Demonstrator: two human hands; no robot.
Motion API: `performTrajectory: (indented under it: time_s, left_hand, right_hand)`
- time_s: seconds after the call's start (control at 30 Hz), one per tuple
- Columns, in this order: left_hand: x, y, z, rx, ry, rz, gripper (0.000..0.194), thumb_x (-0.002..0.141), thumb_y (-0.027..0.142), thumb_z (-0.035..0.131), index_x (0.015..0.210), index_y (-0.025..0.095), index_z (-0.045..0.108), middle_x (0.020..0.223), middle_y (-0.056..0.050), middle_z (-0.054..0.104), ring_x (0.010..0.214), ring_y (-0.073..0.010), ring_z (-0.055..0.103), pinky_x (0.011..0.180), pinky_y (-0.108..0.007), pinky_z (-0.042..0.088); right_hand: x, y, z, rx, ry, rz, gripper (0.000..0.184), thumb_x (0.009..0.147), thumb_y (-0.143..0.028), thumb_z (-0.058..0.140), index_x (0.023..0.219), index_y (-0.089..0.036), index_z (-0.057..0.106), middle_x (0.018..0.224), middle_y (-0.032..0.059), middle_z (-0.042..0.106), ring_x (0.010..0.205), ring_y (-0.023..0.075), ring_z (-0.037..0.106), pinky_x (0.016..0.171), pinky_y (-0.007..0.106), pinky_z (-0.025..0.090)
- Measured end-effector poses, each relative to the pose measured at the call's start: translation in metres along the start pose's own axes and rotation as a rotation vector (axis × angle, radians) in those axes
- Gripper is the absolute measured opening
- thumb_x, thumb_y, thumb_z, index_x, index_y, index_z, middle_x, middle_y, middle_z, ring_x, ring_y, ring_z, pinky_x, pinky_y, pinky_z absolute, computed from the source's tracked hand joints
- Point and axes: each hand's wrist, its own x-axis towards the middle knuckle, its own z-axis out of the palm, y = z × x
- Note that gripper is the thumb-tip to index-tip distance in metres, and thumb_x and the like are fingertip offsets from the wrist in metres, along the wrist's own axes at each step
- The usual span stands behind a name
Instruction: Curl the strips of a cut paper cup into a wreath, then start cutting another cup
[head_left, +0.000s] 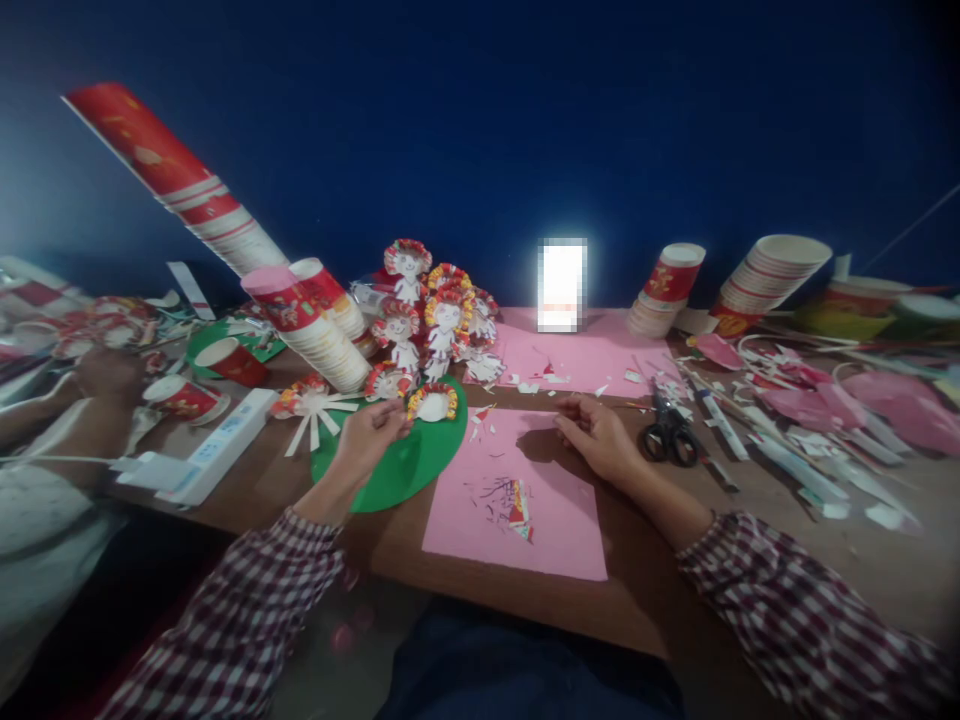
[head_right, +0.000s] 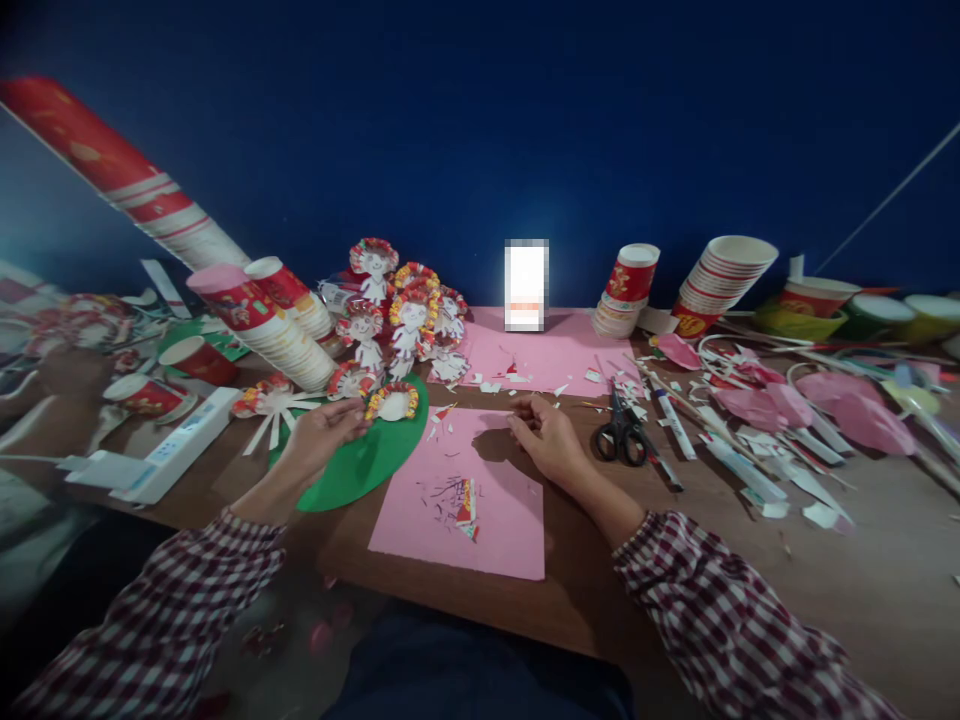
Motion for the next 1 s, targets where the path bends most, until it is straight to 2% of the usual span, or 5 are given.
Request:
performTrajectory:
  time_s: [0.07, 0.2, 0.3, 0.67, 1.0]
  left_hand:
    - [0.000, -0.002, -0.002, 0.116, 0.045, 0.047, 0.045, 0.067, 0.032, 0.070, 0.107, 0.012, 0.063, 0.088, -0.007, 0.070, 0.066, -0.0169, 0.067, 0.060, -0.028, 0.053]
    - [-0.004, -0.005, -0.004, 0.323, 0.036, 0.175, 0.043, 0.072, 0.036, 0.065, 0.109, 0.015, 0.064, 0.080, -0.006, 0.071, 0.066, -0.0188, 0.065, 0.057, -0.026, 0.049]
    - [-0.009, -0.004, 0.001, 0.386, -0.015, 0.274, 0.034, 0.072, 0.036, 0.064, 0.100, 0.017, 0.069, 0.089, -0.007, 0.071, 0.071, -0.0184, 0.064, 0.060, -0.024, 0.047]
    - [-0.021, 0.008, 0.029, 0.338, -0.152, 0.329, 0.023, 0.072, 0.030, 0.064, 0.091, 0.019, 0.071, 0.091, -0.007, 0.071, 0.078, -0.0198, 0.063, 0.066, -0.026, 0.047]
    - [-0.058, 0.003, 0.069, 0.567, -0.448, 0.622, 0.026, 0.081, 0.031, 0.057, 0.104, 0.028, 0.067, 0.105, -0.006, 0.069, 0.100, -0.0234, 0.061, 0.090, -0.038, 0.047]
  right_hand:
    - [-0.004, -0.011, -0.002, -0.239, -0.017, -0.174, 0.022, 0.087, -0.033, 0.050, 0.100, -0.019, 0.059, 0.087, 0.0069, 0.066, 0.076, 0.0189, 0.062, 0.070, 0.034, 0.052]
    - [-0.013, -0.036, 0.003, -0.551, -0.390, -0.664, 0.020, 0.090, -0.023, 0.047, 0.102, -0.020, 0.064, 0.104, 0.0084, 0.066, 0.099, 0.0210, 0.059, 0.087, 0.037, 0.047]
    - [-0.020, -0.043, 0.014, -0.650, -0.586, -0.853, 0.021, 0.092, -0.018, 0.045, 0.100, -0.022, 0.064, 0.100, 0.0051, 0.068, 0.099, 0.0179, 0.058, 0.089, 0.034, 0.045]
    - [-0.028, -0.032, 0.028, -0.798, -0.569, -0.828, 0.020, 0.093, -0.017, 0.043, 0.081, -0.019, 0.059, 0.080, 0.0036, 0.064, 0.079, 0.0156, 0.054, 0.076, 0.029, 0.044]
    - [-0.018, -0.032, 0.001, -0.796, -0.274, -0.595, 0.012, 0.087, -0.014, 0.049, 0.095, -0.017, 0.056, 0.084, 0.0031, 0.063, 0.077, 0.0160, 0.055, 0.069, 0.025, 0.042]
